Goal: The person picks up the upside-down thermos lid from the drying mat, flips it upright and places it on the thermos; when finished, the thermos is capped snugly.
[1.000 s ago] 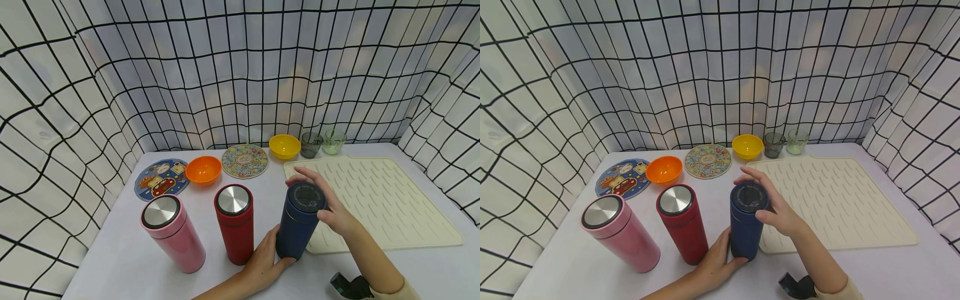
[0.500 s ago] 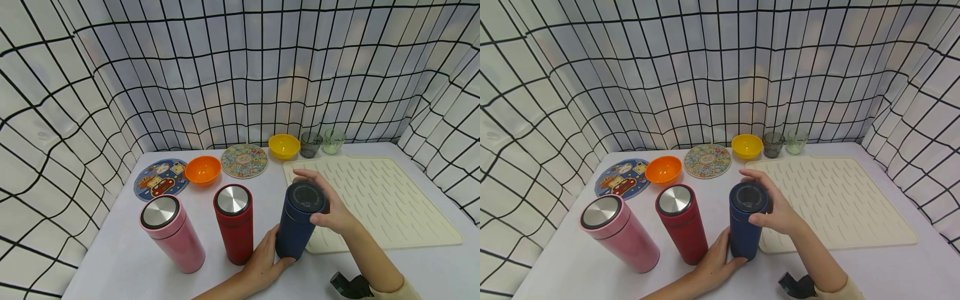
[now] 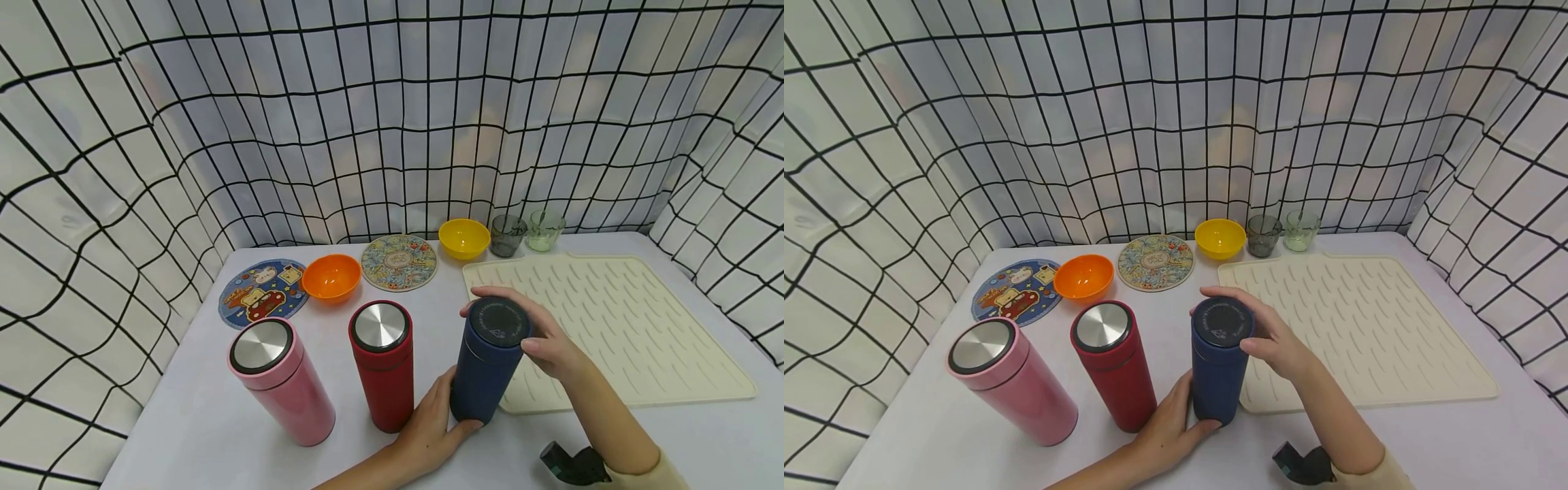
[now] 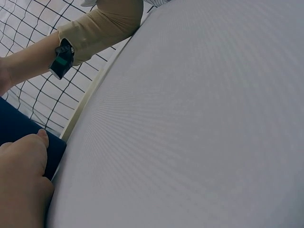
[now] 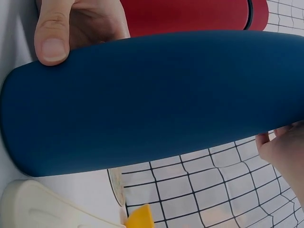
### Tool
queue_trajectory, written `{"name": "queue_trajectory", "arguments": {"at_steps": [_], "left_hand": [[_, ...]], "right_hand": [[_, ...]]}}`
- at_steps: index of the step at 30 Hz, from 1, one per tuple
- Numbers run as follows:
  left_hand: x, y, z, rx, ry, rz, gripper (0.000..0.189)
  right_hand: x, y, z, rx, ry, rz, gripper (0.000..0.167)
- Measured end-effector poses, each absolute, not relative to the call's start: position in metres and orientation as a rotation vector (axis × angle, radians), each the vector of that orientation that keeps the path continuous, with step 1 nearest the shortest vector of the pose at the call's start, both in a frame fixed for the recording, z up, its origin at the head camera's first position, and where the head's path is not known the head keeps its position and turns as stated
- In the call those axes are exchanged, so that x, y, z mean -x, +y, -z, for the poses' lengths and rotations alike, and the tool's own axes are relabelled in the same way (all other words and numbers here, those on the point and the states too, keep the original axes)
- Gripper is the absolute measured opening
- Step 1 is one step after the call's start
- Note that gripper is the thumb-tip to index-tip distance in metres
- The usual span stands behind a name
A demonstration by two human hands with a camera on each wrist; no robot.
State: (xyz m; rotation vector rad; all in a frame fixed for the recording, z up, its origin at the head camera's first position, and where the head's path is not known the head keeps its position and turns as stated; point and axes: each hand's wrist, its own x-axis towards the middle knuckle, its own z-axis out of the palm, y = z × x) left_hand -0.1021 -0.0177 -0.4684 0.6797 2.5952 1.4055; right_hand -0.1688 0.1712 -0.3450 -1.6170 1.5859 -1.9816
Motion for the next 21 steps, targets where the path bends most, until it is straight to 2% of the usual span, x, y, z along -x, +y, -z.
{"name": "queue_trajectory", "arguments": {"at_steps": [5,12,21], "left_hand": [[0.1018,-0.0183,0.4689,-0.710,2.598,-1.418,0.079],[0.1026,-0.0177,0.4689,-0.696,2.590,-1.414,0.078],[0.1026,-0.0180,0.4687,-0.689,2.580,-1.420,0.078]], "right_hand": [[0.1694,0.1719,0.3498,1.602,1.694,2.058,0.058],[0.1679,0.1705,0.3480,1.559,1.667,1.997,0.067],[0.1700,0.1700,0.3485,1.642,1.635,2.025,0.055]]}}
